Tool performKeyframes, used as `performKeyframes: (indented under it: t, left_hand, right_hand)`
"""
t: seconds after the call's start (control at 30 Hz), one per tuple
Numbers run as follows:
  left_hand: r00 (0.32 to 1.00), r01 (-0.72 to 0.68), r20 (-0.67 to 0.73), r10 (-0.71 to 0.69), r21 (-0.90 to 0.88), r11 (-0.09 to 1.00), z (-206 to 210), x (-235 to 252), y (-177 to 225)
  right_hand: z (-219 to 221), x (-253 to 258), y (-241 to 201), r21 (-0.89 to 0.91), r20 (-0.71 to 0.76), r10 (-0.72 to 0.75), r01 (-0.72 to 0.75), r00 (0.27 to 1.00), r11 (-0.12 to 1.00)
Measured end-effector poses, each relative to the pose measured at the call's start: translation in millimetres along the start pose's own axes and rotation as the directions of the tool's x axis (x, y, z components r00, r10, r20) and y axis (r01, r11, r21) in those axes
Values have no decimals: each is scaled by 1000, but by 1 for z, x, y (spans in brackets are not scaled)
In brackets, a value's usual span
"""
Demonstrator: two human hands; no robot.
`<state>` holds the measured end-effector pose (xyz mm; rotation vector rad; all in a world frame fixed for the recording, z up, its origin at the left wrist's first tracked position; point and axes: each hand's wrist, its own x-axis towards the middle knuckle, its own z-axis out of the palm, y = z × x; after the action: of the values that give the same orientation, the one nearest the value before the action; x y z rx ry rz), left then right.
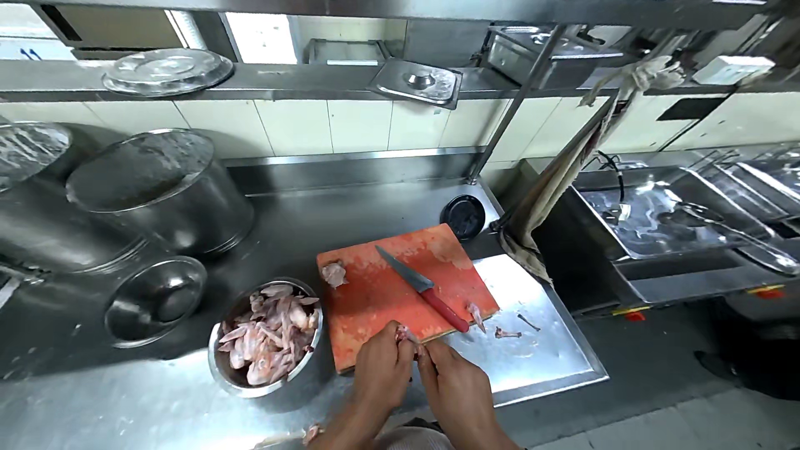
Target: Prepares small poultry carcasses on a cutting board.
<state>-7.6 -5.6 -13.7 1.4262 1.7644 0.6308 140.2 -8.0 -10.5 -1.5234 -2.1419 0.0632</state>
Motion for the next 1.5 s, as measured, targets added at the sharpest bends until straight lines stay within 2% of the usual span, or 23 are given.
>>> performKeyframes:
  t: [0.1, 0.17, 0.23, 0.27, 0.33, 0.37, 0.47, 0.5, 0.57, 0.7, 0.77, 0.87, 0.93, 1.0, 1.07, 1.1, 1.17, 1.3, 1.43, 1.5]
  left_hand:
    - [996, 55, 58, -67, 185, 981, -7, -5, 15]
    - [988, 27, 141, -60, 228, 973, -15, -10, 22]
    - [978, -42, 210, 4, 177, 983, -22, -13, 25]
    - [971, -91, 232, 61, 123, 988, -25, -13, 24]
    - [951, -178, 255, 174, -8, 984, -30, -14, 22]
    - [941, -203, 260, 216, -74, 976, -33, -15, 22]
    - [905, -214, 312, 290, -256, 943, -42, -20, 27]
    - [888, -201, 343, 306, -310, 929, -44, -23, 30]
    - [850, -164, 405, 336, -401, 901, -47, -26, 35]
    - [784, -246, 418, 459, -470, 848, -43, -30, 37]
    - [762, -289, 412, 499, -474, 832, -40, -29, 36]
    - [768, -280, 430, 475, -441, 852, -36, -27, 28]
    - [815, -260, 407, 412, -378, 888, -31, -23, 16]
    - [893, -220, 351, 283, -209, 953, -26, -8, -1]
    - [947, -137, 293, 133, -8, 991, -21, 10, -23]
    - [961, -109, 261, 90, 60, 992, -18, 17, -33]
    - [975, -90, 214, 58, 146, 985, -11, 26, -46]
    - [981, -168, 140, 135, 262, 950, -6, 37, -41]
    - [940, -342, 13, 342, 64, 937, 9, 63, -34]
    - [930, -367, -14, 367, 7, 930, 14, 76, -32]
  right_hand:
    - [-18, 11, -5, -108, 113, 16, -4, 993, 994]
    - [-32, 28, 1, -121, 192, -54, 78, 980, 990]
    - [-40, 50, 15, -24, 280, -183, 197, 942, 980]
    - [-45, 63, 23, 74, 373, -222, 210, 901, 975]
    - [-53, 86, 36, 314, 577, -277, 105, 768, 944]
    - [-53, 93, 42, 430, 618, -314, 25, 721, 902]
    - [-45, 98, 50, 670, 681, -379, -323, 627, 669]
    - [-45, 97, 49, 682, 709, -384, -436, 591, 587]
    - [-47, 96, 45, 682, 731, -406, -552, 549, 480]
    - [-49, 95, 37, 671, 733, -458, -644, 503, 368]
    - [-44, 93, 32, 650, 746, -456, -676, 485, 346]
    - [-33, 78, 28, 582, 811, -341, -722, 476, 376]
    - [-20, 64, 29, 547, 833, -170, -733, 527, 405]
    - [-5, 54, 40, 548, 794, -19, -702, 608, 454]
    - [11, 50, 54, 521, 733, 60, -617, 677, 590]
    - [18, 51, 57, 479, 699, 81, -549, 710, 685]
    - [25, 54, 53, 341, 673, 115, -444, 731, 828]
    - [23, 73, 36, 149, 683, 140, -325, 717, 934]
    - [13, 88, 24, 44, 632, 165, -248, 757, 968]
    - [11, 95, 26, 46, 617, 158, -236, 771, 971]
